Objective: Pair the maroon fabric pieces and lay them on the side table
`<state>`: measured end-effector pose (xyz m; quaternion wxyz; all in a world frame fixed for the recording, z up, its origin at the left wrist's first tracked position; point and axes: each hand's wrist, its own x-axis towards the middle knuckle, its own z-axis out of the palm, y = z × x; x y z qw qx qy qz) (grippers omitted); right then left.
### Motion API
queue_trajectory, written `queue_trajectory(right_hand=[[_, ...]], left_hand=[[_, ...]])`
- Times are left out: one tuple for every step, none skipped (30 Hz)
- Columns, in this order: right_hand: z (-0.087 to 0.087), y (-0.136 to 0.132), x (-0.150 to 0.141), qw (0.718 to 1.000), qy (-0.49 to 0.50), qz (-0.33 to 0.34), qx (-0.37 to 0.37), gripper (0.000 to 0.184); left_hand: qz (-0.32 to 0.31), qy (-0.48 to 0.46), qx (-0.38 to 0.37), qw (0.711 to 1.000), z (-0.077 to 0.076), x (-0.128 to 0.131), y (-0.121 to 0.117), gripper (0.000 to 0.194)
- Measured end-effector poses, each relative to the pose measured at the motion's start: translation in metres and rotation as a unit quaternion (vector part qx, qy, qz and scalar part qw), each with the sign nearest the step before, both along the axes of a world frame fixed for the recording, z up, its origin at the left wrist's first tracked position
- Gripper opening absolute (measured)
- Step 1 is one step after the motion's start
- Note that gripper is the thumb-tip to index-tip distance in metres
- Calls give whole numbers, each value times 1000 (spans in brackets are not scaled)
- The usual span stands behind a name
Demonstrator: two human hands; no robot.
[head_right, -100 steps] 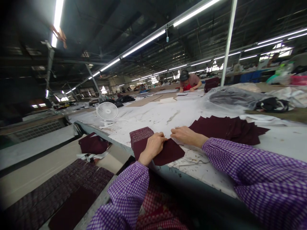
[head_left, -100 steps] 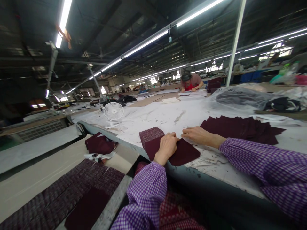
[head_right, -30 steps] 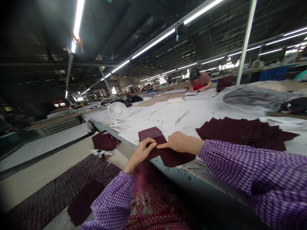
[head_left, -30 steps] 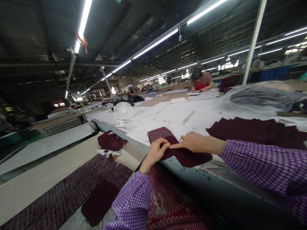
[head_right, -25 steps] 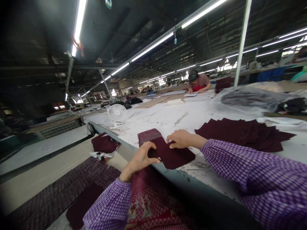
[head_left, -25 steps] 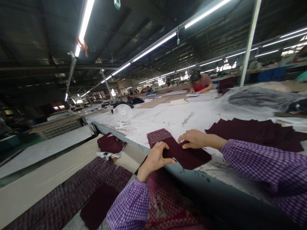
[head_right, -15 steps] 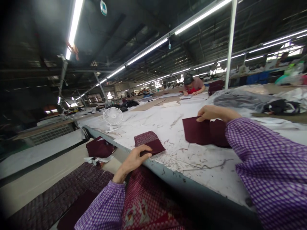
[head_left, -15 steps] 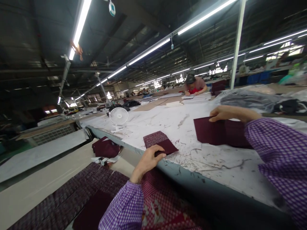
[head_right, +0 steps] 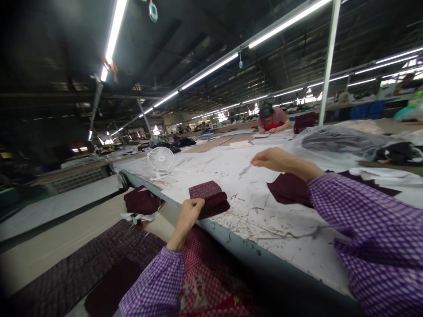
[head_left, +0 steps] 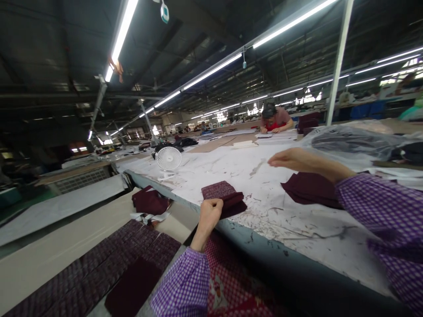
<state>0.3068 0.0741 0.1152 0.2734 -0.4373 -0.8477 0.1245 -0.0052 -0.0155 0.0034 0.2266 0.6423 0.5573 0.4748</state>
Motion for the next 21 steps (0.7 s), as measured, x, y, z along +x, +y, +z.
queue_trajectory(right_hand=[[0, -11, -26, 1000, -11, 29, 4, 32], [-2, -22, -51, 996, -35, 79, 20, 32], [-7, -32, -73, 989, -59, 133, 35, 31], [-14, -40, -92, 981, -71, 172, 55, 30], [-21, -46, -106, 976, -74, 186, 89, 28], [-29, -50, -117, 970, -83, 192, 123, 26], [-37, -52, -124, 965, -96, 192, 151, 25], [-43, -53, -128, 959, -117, 191, 172, 25], [-48, -53, -130, 952, -143, 196, 186, 25], [-52, -53, -130, 944, -168, 207, 195, 26], [-54, -53, -128, 936, -186, 218, 204, 28], [-54, -52, -127, 931, -191, 227, 213, 29], [-54, -53, -126, 929, -184, 229, 223, 29], [-54, -53, -126, 932, -167, 227, 230, 29], [-53, -53, -126, 937, -144, 220, 230, 28], [-53, -53, -128, 944, -119, 212, 223, 28], [-53, -52, -129, 950, -100, 208, 210, 29], [-55, -51, -131, 954, -89, 208, 195, 30], [-58, -49, -133, 957, -88, 210, 179, 30], [-63, -47, -134, 958, -95, 216, 163, 31], [-69, -44, -135, 958, -110, 220, 150, 31]], left_hand=[[-2, -13, -4, 1000, 0, -1, 1, 31], [-4, -22, -6, 1000, 0, -2, 1, 31], [-7, -28, -7, 1000, 0, -2, 1, 30], [-9, -32, -8, 999, 0, -2, 1, 30], [-11, -34, -9, 999, 0, -2, 1, 30], [-12, -34, -11, 999, 0, -1, 1, 30], [-10, -35, -13, 999, 0, -1, 1, 30], [-5, -37, -15, 999, 0, -1, 1, 31], [1, -41, -17, 999, 0, -1, 1, 31], [8, -49, -20, 999, -1, -1, 2, 32], [15, -61, -24, 998, -1, -1, 3, 33], [22, -76, -27, 997, -1, -2, 4, 33], [27, -90, -29, 995, -2, -3, 4, 33], [31, -101, -30, 994, -2, -3, 5, 33], [33, -109, -29, 993, -3, -3, 5, 34], [37, -113, -26, 993, -4, -3, 6, 34], [37, -114, -23, 992, -5, -2, 6, 35], [36, -114, -20, 993, -6, -1, 7, 36], [35, -114, -18, 993, -8, 0, 8, 37], [34, -115, -18, 993, -9, 1, 10, 36], [41, -131, -19, 990, -10, 0, 13, 35]])
